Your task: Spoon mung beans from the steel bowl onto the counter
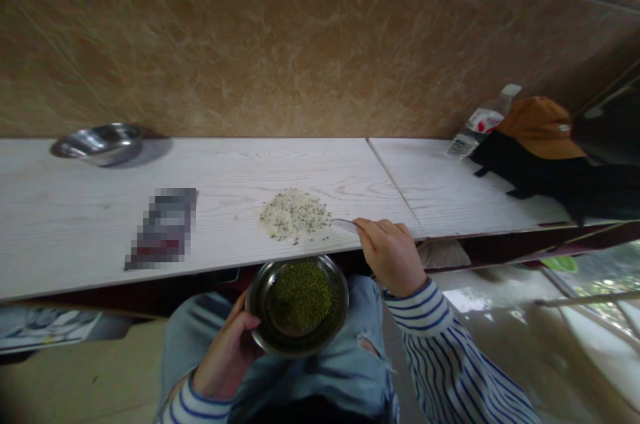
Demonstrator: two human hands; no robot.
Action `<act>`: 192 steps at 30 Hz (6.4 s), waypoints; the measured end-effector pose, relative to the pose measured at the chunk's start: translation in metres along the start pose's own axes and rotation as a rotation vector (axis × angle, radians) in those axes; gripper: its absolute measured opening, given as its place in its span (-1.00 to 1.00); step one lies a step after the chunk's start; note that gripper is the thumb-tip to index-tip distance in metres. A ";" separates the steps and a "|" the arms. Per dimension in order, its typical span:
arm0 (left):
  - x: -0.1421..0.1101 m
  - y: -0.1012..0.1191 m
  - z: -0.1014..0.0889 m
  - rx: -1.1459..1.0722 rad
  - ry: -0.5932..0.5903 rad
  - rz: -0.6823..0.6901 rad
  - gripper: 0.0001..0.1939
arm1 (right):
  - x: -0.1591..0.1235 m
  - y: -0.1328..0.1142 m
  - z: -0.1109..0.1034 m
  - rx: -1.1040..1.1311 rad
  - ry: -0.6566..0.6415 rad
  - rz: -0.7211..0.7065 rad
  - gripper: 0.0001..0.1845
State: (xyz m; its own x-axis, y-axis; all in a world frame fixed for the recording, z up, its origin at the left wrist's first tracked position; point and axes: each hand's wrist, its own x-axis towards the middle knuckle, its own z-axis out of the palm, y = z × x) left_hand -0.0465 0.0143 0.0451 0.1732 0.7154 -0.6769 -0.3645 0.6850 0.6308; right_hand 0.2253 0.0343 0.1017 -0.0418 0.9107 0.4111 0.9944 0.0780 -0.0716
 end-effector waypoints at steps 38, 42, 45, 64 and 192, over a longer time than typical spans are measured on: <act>0.006 -0.003 -0.005 0.015 -0.029 -0.052 -0.32 | -0.008 -0.006 -0.001 0.047 -0.032 0.023 -0.72; 0.003 -0.001 -0.002 0.016 -0.027 -0.020 -0.35 | -0.008 -0.009 -0.001 0.073 -0.039 0.005 -0.72; 0.001 -0.001 0.000 0.019 -0.022 -0.023 -0.35 | -0.009 -0.010 -0.002 0.093 -0.040 -0.008 -0.73; 0.001 0.000 0.000 0.014 -0.004 -0.010 -0.36 | -0.011 -0.011 -0.002 0.092 -0.044 0.004 -0.75; 0.003 0.005 -0.015 -0.034 -0.005 0.044 -0.30 | 0.007 -0.058 -0.001 0.235 -0.109 -0.121 -0.74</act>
State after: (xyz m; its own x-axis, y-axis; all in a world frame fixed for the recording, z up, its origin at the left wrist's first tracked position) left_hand -0.0617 0.0182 0.0407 0.1611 0.7454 -0.6468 -0.4030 0.6479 0.6463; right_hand 0.1678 0.0357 0.1098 -0.1819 0.9261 0.3306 0.9322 0.2693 -0.2416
